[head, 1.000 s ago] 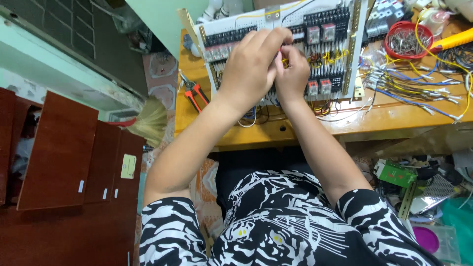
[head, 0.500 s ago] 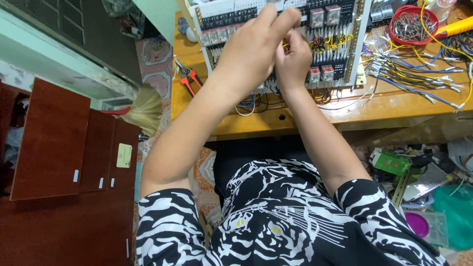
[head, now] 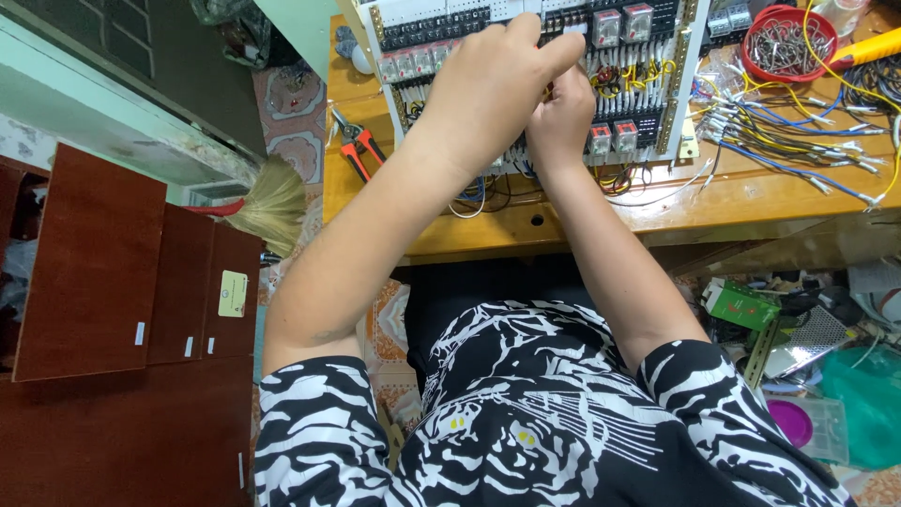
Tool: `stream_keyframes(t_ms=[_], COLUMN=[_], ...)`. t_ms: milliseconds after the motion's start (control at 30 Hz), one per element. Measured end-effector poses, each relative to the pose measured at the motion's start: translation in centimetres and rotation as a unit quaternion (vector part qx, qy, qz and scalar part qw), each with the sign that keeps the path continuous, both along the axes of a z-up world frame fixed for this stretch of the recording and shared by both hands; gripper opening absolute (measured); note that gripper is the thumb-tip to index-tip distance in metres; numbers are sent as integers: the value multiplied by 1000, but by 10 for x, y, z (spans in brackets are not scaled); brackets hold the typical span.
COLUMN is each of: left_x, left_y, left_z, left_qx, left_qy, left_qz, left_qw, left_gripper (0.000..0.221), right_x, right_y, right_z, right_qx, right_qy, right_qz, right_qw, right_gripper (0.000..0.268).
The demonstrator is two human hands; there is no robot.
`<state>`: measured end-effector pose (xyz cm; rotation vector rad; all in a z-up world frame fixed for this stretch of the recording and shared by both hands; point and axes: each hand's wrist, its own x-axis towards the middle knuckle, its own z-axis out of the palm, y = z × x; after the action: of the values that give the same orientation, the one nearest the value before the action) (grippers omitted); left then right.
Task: Connecting electrical wires to a terminal block on a control panel using a screwdriver.
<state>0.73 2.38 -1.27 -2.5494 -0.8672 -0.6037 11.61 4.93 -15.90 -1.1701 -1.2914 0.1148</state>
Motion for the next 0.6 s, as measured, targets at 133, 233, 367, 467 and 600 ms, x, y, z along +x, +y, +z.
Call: stream_keyframes(t_ms=[133, 233, 367, 467, 600], left_x=[-3, -9, -36, -50, -70], left_y=[-5, -26, -70, -100, -113], left_z=[5, 11, 23, 16, -47], left_qx=[29, -1, -118, -160, -160], left_qy=[-36, -66, -179, -393, -528], left_qz=[-1, 3, -17, -21, -2], left_qw=[999, 998, 977, 905, 834], left_gripper=[34, 23, 17, 5, 9], right_x=[2, 5, 7, -6, -12], right_y=[-18, -36, -48, -49, -48], right_z=[11, 13, -5, -32, -46], right_qx=[-29, -34, 27, 0, -12], right_qy=[-5, -34, -147, -212, -172], right_qz=[52, 64, 57, 23, 50], right_qw=[998, 997, 987, 977, 984], right_gripper=[14, 18, 48, 56, 79])
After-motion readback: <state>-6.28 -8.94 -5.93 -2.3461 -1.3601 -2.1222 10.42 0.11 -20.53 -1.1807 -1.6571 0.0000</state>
